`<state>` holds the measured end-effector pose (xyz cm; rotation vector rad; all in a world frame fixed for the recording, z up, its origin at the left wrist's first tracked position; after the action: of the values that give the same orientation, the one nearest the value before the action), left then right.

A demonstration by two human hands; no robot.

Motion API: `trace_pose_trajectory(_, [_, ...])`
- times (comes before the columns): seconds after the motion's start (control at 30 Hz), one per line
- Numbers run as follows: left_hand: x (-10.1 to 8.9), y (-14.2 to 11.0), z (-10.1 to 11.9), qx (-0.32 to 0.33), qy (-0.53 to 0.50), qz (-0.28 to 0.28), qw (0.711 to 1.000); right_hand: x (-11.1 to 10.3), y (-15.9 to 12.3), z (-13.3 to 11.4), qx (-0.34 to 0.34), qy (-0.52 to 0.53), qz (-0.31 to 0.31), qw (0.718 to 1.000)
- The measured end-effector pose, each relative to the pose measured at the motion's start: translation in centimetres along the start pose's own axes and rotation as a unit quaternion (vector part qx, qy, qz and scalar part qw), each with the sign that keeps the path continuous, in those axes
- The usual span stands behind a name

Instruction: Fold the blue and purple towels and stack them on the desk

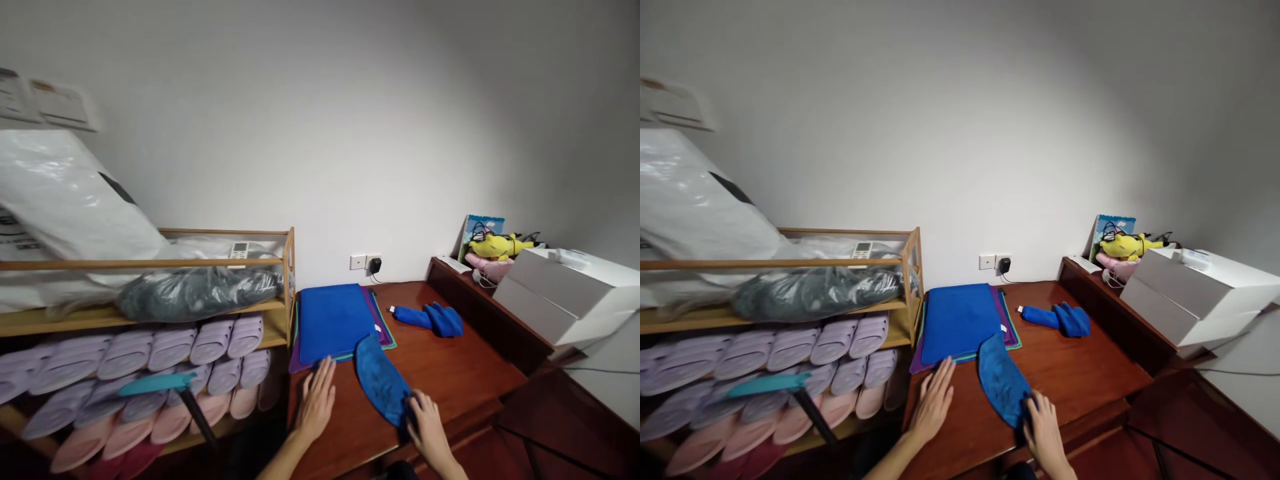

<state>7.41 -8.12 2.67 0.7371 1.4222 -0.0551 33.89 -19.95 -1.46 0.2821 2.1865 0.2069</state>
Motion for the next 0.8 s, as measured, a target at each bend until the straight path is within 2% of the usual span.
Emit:
trace_pose_trajectory(0.1, [-0.8, -1.3, 4.7, 0.065, -0.061, -0.043, 0.995, 0.0, 0.7, -0.4, 0.051, 0.002, -0.014, 0.999])
trace_pose_trajectory(0.17, [-1.3, -1.9, 7.7, 0.093, -0.09, -0.075, 0.989, 1.0, 0.8, -1.7, 0.062, 0.005, -0.053, 0.997])
trace_pose_trajectory(0.23, [-1.9, -2.3, 10.3, 0.146, -0.109, -0.102, 0.978, 2.3, 0.5, -3.7, 0.04, 0.02, -0.111, 0.993])
trace_pose_trajectory(0.3, [-2.3, -2.9, 11.8, 0.204, -0.117, -0.126, 0.964, 3.3, 0.0, -6.1, -0.003, 0.053, -0.173, 0.984])
trace_pose_trajectory(0.4, [-1.7, -3.7, 11.2, 0.236, -0.115, -0.161, 0.951, 3.7, 0.0, -8.3, -0.038, 0.143, -0.239, 0.96])
trace_pose_trajectory(0.47, [-0.5, -4.5, 9.7, 0.23, -0.107, -0.181, 0.95, 3.2, 1.7, -8.1, 0.002, 0.25, -0.239, 0.938])
trace_pose_trajectory(0.53, [0.9, -5.5, 8.3, 0.22, -0.091, -0.184, 0.954, 2.5, 5.0, -6.5, 0.067, 0.339, -0.189, 0.919])
trace_pose_trajectory(0.6, [2.3, -6.6, 7.4, 0.211, -0.075, -0.168, 0.96, 1.7, 9.1, -4.3, 0.125, 0.363, -0.113, 0.916])
trace_pose_trajectory(0.7, [4.4, -8.2, 6.7, 0.175, -0.053, -0.139, 0.973, 1.1, 14.8, -1.1, 0.207, 0.322, -0.019, 0.924])
trace_pose_trajectory(0.8, [6.3, -9.0, 6.2, 0.121, -0.026, -0.144, 0.982, 1.4, 18.2, 1.3, 0.287, 0.268, 0.039, 0.919])
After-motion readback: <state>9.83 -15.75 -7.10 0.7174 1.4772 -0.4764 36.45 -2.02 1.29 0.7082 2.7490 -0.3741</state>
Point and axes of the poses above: each hand's wrist, its own y-axis towards the middle knuckle, its own x-axis out of the palm, z = x × y, the point moved 9 cm from there along y, towards the middle knuckle, and after that the axes turned 15 degrees about y, right-handed, at the moved point
